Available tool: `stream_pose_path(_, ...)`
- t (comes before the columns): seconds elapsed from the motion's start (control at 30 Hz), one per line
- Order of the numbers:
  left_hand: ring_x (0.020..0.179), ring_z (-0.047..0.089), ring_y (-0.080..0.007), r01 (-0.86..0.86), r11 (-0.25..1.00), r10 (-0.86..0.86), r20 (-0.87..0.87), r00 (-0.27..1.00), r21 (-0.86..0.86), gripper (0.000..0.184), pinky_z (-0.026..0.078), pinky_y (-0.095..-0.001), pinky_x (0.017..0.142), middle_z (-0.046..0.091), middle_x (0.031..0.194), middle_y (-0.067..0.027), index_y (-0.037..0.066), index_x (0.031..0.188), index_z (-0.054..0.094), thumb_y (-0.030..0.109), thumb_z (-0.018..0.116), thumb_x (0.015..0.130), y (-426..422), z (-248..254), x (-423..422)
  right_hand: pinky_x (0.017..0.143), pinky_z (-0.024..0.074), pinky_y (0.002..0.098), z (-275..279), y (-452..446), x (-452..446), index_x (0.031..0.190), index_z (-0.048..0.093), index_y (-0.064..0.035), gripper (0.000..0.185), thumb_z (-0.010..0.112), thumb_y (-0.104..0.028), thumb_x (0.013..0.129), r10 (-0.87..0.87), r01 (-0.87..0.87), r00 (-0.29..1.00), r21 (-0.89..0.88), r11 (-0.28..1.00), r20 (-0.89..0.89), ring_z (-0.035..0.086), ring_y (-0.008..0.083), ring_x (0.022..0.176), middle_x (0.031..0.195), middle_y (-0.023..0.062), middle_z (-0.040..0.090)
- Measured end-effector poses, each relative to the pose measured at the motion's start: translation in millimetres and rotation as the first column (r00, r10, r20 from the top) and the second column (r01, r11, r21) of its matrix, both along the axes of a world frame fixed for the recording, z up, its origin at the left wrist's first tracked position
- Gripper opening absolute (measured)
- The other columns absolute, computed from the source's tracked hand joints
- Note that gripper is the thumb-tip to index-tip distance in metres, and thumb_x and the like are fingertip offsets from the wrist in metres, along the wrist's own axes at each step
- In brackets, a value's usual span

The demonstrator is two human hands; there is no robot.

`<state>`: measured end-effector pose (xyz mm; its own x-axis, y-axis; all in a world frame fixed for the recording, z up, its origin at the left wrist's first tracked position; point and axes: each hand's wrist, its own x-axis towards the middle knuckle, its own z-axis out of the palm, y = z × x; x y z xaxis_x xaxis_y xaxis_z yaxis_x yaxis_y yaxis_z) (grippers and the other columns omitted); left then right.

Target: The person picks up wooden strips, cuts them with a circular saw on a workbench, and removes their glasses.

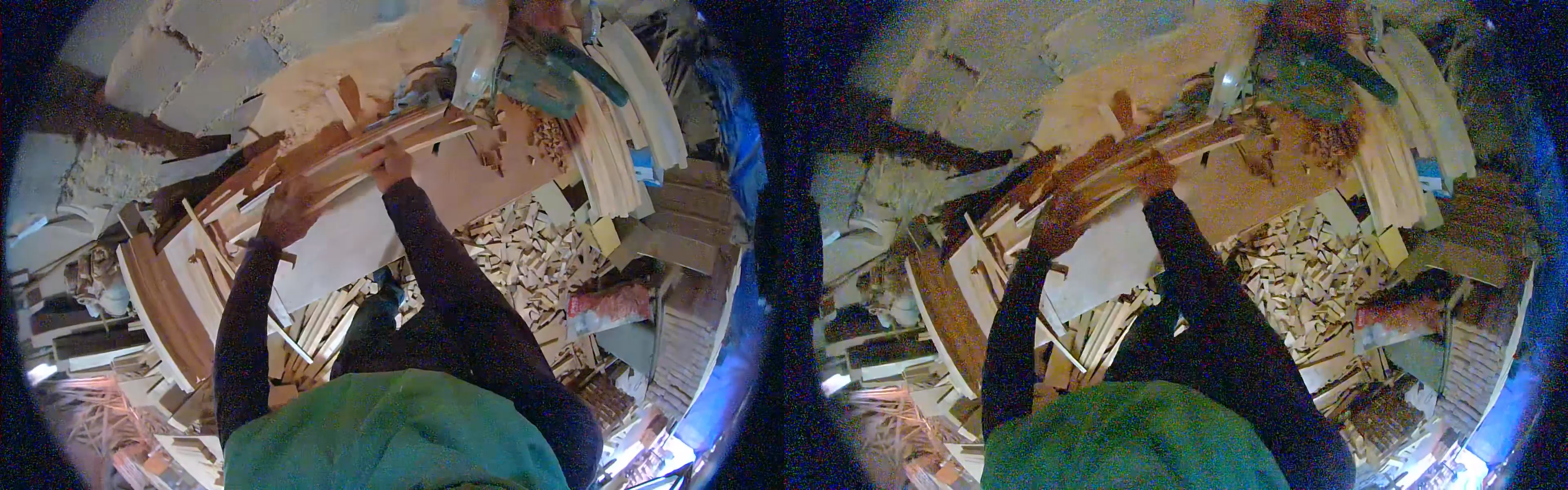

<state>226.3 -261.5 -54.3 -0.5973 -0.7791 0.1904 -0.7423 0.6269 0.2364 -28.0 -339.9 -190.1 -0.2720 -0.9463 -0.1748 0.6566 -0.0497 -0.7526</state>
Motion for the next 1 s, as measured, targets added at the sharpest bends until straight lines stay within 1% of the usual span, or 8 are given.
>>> stream_pose_path(0.17,0.115,0.056,-0.0455,-0.034,0.999,0.032,0.058,0.998,0.034,0.063,0.046,-0.0515,0.100,0.059,0.122,-0.0255,0.001,0.133,0.050,0.031,0.075,0.083,19.9,8.6,13.1,0.072,0.0585,0.0448,102.0,21.3,13.5,0.094,0.055,-0.0047,0.018,0.057,-0.022,0.100,-0.057,-0.023,0.878,0.160,0.987,0.475,0.060,0.0218,0.072,0.081,0.0074,0.056)
stream_pose_path(0.4,0.108,0.060,-0.0429,-0.107,0.923,0.199,-0.219,0.955,0.370,0.041,0.049,-0.0496,0.092,0.061,0.117,-0.0247,0.001,0.127,0.055,0.021,0.063,0.093,19.5,9.1,21.1,0.073,0.0581,0.0458,35.8,26.5,12.8,0.095,0.056,-0.0058,0.017,0.061,-0.022,0.099,0.137,-0.171,0.947,0.095,0.981,0.291,0.060,0.0225,0.073,0.082,0.0068,0.057)
stream_pose_path(0.53,0.100,0.060,-0.0406,-0.080,0.995,0.073,0.105,0.992,0.062,0.028,0.051,-0.0494,0.084,0.060,0.112,-0.0215,0.003,0.120,0.059,0.015,0.057,0.094,12.1,-6.7,24.4,0.072,0.0572,0.0471,21.7,23.2,11.8,0.097,0.056,-0.0055,0.021,0.061,-0.026,0.099,0.037,-0.114,0.926,0.186,0.976,0.375,0.059,0.0225,0.073,0.081,0.0067,0.057)
stream_pose_path(0.6,0.097,0.059,-0.0403,-0.060,0.998,0.063,0.110,0.992,-0.029,0.025,0.050,-0.0498,0.082,0.059,0.108,-0.0202,0.004,0.117,0.060,0.013,0.057,0.094,20.6,-2.5,19.8,0.071,0.0573,0.0478,-49.0,10.7,11.5,0.097,0.056,-0.0057,0.024,0.061,-0.029,0.099,0.111,-0.128,0.976,-0.082,0.988,-0.186,0.060,0.0235,0.073,0.082,0.0070,0.057)
stream_pose_path(0.67,0.096,0.058,-0.0402,-0.048,0.983,0.072,0.138,0.988,-0.176,0.024,0.050,-0.0506,0.081,0.059,0.104,-0.0192,0.005,0.115,0.060,0.013,0.057,0.093,33.6,12.4,5.6,0.071,0.0573,0.0487,-60.5,4.7,12.3,0.098,0.055,-0.0062,0.025,0.061,-0.030,0.099,0.157,-0.199,0.936,-0.107,0.974,-0.314,0.060,0.0246,0.073,0.082,0.0073,0.057)
stream_pose_path(0.77,0.097,0.058,-0.0393,-0.167,0.973,0.172,0.017,0.985,-0.161,0.025,0.049,-0.0507,0.080,0.059,0.101,-0.0184,0.007,0.116,0.061,0.012,0.058,0.091,49.9,11.4,-7.1,0.072,0.0570,0.0504,-17.6,5.3,10.4,0.100,0.055,-0.0080,0.023,0.059,-0.031,0.100,0.176,-0.168,0.974,0.066,0.984,-0.144,0.060,0.0262,0.074,0.082,0.0077,0.056)
stream_pose_path(0.87,0.094,0.060,-0.0377,-0.271,0.961,0.271,-0.009,0.963,-0.063,0.025,0.048,-0.0500,0.077,0.061,0.100,-0.0173,0.008,0.117,0.061,0.012,0.057,0.092,56.7,20.7,-16.3,0.073,0.0563,0.0519,-55.7,-1.4,24.8,0.102,0.054,-0.0104,0.020,0.056,-0.030,0.101,0.026,-0.039,0.913,-0.023,0.999,-0.407,0.060,0.0264,0.075,0.082,0.0075,0.055)
stream_pose_path(1.0,0.093,0.061,-0.0366,-0.247,0.964,0.252,0.039,0.967,-0.103,0.025,0.049,-0.0493,0.077,0.060,0.101,-0.0168,0.008,0.116,0.061,0.014,0.058,0.092,47.6,5.8,-10.7,0.075,0.0565,0.0522,-65.5,2.4,18.0,0.103,0.052,-0.0119,0.019,0.055,-0.031,0.102,0.035,-0.099,0.900,-0.125,0.987,-0.434,0.060,0.0259,0.078,0.085,0.0070,0.054)
